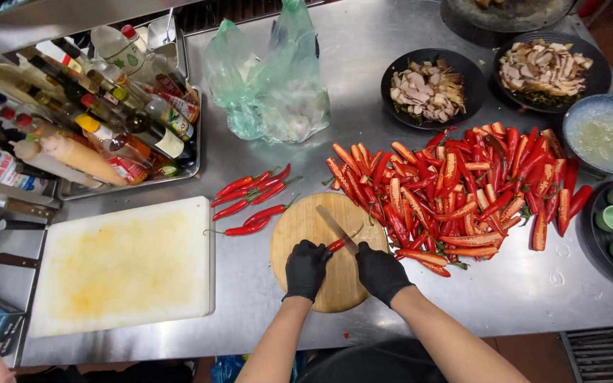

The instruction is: The person slices red chili peppers lengthwise on a round wooden cutting board using a large knife. They wear black gloves and work at a stainless steel counter, placing the cut peppers into a pile. Other ingredients and condiments are visible in the background.

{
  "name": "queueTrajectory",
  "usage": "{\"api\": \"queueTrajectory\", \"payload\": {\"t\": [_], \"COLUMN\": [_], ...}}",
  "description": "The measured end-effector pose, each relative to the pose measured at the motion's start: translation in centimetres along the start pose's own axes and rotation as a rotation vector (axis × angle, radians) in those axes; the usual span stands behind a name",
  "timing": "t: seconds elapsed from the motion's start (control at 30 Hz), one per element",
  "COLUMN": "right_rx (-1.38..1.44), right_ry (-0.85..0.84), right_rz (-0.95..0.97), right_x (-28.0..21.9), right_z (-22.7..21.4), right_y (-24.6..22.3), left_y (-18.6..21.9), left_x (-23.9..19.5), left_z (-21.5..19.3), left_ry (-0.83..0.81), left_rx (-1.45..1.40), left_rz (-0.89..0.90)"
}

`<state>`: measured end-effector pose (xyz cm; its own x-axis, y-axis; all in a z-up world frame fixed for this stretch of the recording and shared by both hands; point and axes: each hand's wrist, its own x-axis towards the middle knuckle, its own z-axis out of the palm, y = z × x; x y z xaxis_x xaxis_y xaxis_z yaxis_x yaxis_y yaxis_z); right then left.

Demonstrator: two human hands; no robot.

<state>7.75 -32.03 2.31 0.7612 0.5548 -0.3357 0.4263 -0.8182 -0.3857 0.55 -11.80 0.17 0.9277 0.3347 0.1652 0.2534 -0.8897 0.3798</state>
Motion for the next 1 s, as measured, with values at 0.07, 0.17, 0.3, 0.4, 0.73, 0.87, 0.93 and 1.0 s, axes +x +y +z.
{"api": "queueTrajectory", "payload": {"t": [0.07,0.17,0.3,0.4,0.73,0.87,0.93,1.0], "right_rx": [-0.004,-0.008,-0.007,-0.013,1.186,1.248,1.239,1.231], "right_ry": [-0.115,-0.241,-0.284,-0.183,-0.252,-0.261,-0.26,-0.234], "right_rz": [0.035,0.085,0.117,0.028,0.407,0.427,0.438,0.437], "right_x": [1.8,2.8,3.5,-1.0,1.6,1.6,1.5,1.2], "right_z": [-0.4,-0.3,0.2,-1.4,-2.5,-2.8,-2.8,-2.9], "right_y": [-0.3,-0.1,0.1,-2.3,1.3,0.5,0.2,-0.8], "left_y": [-0.2,-0.2,-0.7,-0.7,-0.7,-2.0,-2.1,-2.3], "left_x": [-0.3,-0.7,-0.5,-0.9,-2.3,-3.2,-3.2,-3.3], "left_z": [0.5,0.9,1.6,2.0,-0.6,1.3,2.0,2.7], "left_ry": [-0.011,-0.013,-0.019,-0.017,-0.083,-0.002,0.015,0.066], "left_rx": [-0.017,-0.04,-0.033,-0.049,-0.234,-0.289,-0.287,-0.321], "left_rz": [-0.038,-0.082,-0.084,-0.094,-0.151,-0.118,-0.103,-0.103]}}
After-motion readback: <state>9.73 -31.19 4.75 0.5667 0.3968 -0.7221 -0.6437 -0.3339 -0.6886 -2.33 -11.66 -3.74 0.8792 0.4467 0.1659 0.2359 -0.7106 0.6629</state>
